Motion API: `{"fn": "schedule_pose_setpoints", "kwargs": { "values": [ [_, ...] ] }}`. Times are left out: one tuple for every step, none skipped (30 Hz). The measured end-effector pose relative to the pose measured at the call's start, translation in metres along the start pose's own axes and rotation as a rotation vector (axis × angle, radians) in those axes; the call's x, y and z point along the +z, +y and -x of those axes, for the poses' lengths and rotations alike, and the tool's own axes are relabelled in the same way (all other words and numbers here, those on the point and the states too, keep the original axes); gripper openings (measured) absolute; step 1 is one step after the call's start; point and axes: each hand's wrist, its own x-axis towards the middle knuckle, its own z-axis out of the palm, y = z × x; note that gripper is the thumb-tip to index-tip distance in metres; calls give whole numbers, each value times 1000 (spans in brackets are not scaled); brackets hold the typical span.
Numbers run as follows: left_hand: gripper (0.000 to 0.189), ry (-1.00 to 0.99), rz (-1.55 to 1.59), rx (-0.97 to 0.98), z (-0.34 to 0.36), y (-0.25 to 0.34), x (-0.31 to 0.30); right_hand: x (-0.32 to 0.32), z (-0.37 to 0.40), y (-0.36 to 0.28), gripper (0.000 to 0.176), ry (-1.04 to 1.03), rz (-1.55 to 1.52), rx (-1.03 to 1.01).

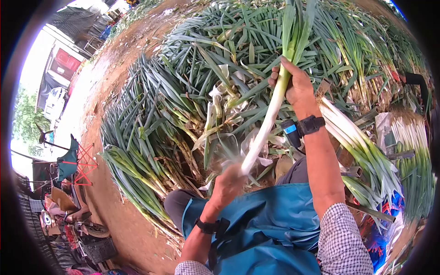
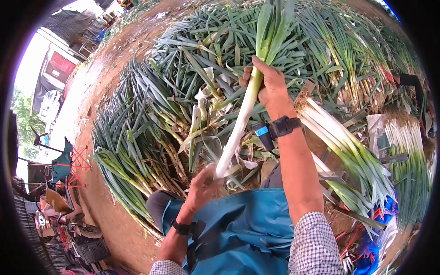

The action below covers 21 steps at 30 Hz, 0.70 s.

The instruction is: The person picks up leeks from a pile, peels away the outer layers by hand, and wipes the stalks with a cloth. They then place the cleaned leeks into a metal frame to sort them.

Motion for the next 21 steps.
{"fn": "schedule_pose_setpoints", "kwargs": {
  "values": [
    [33, 0, 77, -1, -1, -3, -4, -2, -1, -2, 22, -96, -72, 26],
    [36, 25, -40, -39, -2, 3, -6, -2, -2, 0, 20, -116, -54, 30],
    [34, 94, -140, 61, -5, 0, -6, -2, -3, 3, 20, -100, -43, 3],
    [32, 165, -240, 156, -6, -7, -5, -2, -3, 7, 20, -84, -32, -19],
    [30, 237, -340, 247, -8, -6, -6, 2, -1, 10, 20, -67, -21, -38],
    [22, 278, -389, 274, -9, -4, -7, 4, 0, 12, 20, -34, -8, -56],
    [21, 266, -405, 235, -10, -4, -8, 7, 1, 15, 21, -12, 4, -69],
    [20, 251, -418, 195, -11, -6, -8, 8, 1, 17, 22, 13, 17, -81],
    [19, 235, -429, 157, -12, -9, -8, 8, 0, 18, 22, 40, 31, -96],
    [17, 176, -364, 142, -15, -15, -9, 9, -1, 20, 25, 87, 71, -112],
    [17, 127, -297, 54, -15, -15, -9, 8, -1, 21, 25, 108, 83, -113],
    [17, 79, -229, -32, -16, -14, -8, 8, -2, 21, 25, 128, 95, -116],
    [17, 29, -161, -117, -17, -14, -6, 8, -3, 22, 25, 149, 107, -119],
    [17, 29, -170, -89, -18, -14, -5, 8, -3, 22, 25, 158, 114, -124],
    [17, 29, -179, -62, -18, -14, -2, 8, -4, 23, 25, 166, 122, -129],
    [17, 30, -187, -36, -17, -15, 0, 7, -4, 23, 25, 174, 130, -133],
    [17, 42, -236, 5, -17, -17, 3, 8, -4, 22, 25, 182, 128, -131],
    [18, 55, -285, 44, -17, -19, 4, 8, -4, 22, 25, 190, 125, -128],
    [19, 68, -335, 83, -16, -22, 5, 8, -4, 23, 25, 197, 123, -123],
    [21, 112, -352, 132, -17, -18, 4, 7, -6, 24, 25, 211, 127, -124],
    [23, 156, -368, 182, -17, -14, 2, 6, -8, 23, 25, 225, 131, -126]
  ]
}}
